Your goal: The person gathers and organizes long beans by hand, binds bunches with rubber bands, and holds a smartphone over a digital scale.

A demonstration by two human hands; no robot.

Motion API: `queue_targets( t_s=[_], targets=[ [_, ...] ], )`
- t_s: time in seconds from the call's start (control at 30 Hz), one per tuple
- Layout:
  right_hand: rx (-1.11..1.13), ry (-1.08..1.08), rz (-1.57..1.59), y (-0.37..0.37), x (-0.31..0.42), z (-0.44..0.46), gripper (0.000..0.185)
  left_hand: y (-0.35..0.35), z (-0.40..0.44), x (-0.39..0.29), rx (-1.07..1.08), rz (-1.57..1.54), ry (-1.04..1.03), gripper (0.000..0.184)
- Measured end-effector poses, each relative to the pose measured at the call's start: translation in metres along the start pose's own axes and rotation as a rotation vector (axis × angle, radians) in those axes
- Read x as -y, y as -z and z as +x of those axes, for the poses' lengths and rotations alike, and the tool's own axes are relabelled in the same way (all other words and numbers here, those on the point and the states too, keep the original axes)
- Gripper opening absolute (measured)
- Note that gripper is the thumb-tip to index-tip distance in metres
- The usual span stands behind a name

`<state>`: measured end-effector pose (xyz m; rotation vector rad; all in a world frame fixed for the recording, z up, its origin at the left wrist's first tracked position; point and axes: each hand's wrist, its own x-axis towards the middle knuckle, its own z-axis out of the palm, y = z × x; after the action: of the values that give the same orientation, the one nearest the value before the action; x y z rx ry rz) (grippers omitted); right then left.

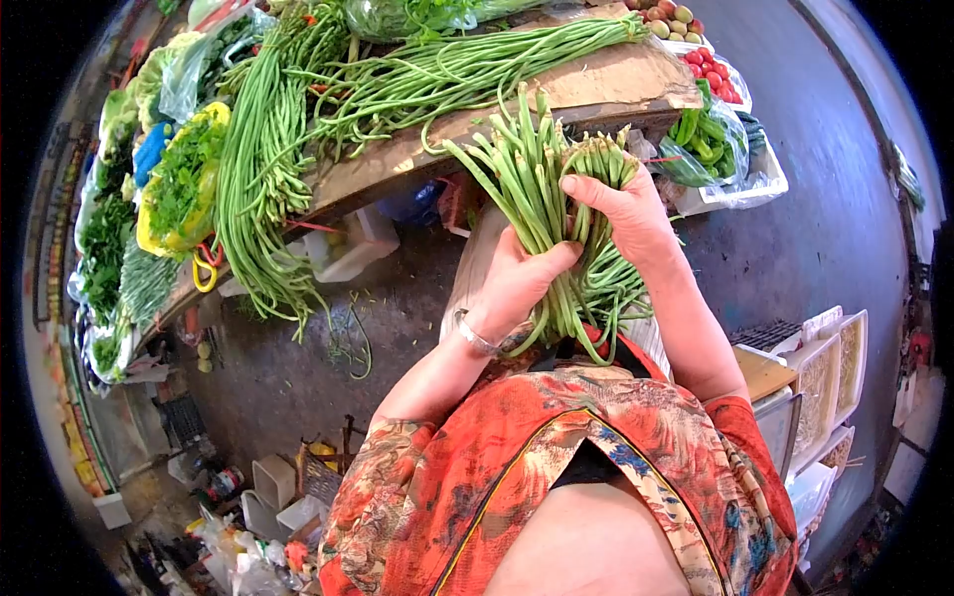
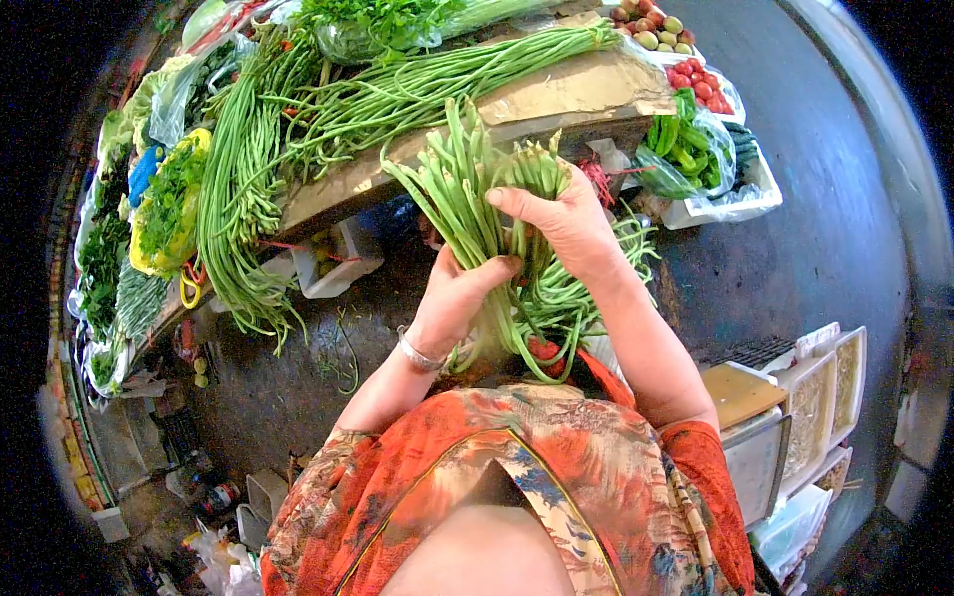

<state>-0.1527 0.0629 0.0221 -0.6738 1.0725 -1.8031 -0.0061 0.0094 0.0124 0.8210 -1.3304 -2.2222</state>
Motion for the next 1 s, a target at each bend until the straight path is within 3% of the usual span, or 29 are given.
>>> queue_targets(
  t_s=[0.3, 0.37, 0.57, 0.63, 0.77, 1.0],
  targets=[
    [-0.063, 0.004, 0.136, 0.006, -0.004, -0.002, 0.012, 0.002, 0.002, 0.0, 0.004, -0.032, 0.04, 0.035],
    [-0.122, -0.138, 0.298, 0.01, -0.003, -0.001, 0.006, 0.006, 0.001, 0.0, 0.034, -0.051, 0.072, 0.031],
    [-0.057, -0.001, 0.308, 0.018, -0.007, 0.004, 0.005, 0.008, 0.004, 0.002, 0.074, -0.061, 0.037, 0.025],
    [-0.065, -0.096, 0.301, 0.017, -0.001, 0.003, 0.006, 0.009, 0.006, 0.003, 0.105, -0.042, 0.017, 0.025],
    [-0.123, 0.004, 0.052, 0.007, 0.005, 0.01, 0.016, 0.011, 0.007, 0.008, 0.107, 0.029, 0.014, 0.026],
    [-0.193, 0.008, 0.012, 0.002, 0.0, 0.012, 0.007, 0.006, 0.004, 0.005, 0.029, 0.167, 0.022, 0.035]
  ],
)
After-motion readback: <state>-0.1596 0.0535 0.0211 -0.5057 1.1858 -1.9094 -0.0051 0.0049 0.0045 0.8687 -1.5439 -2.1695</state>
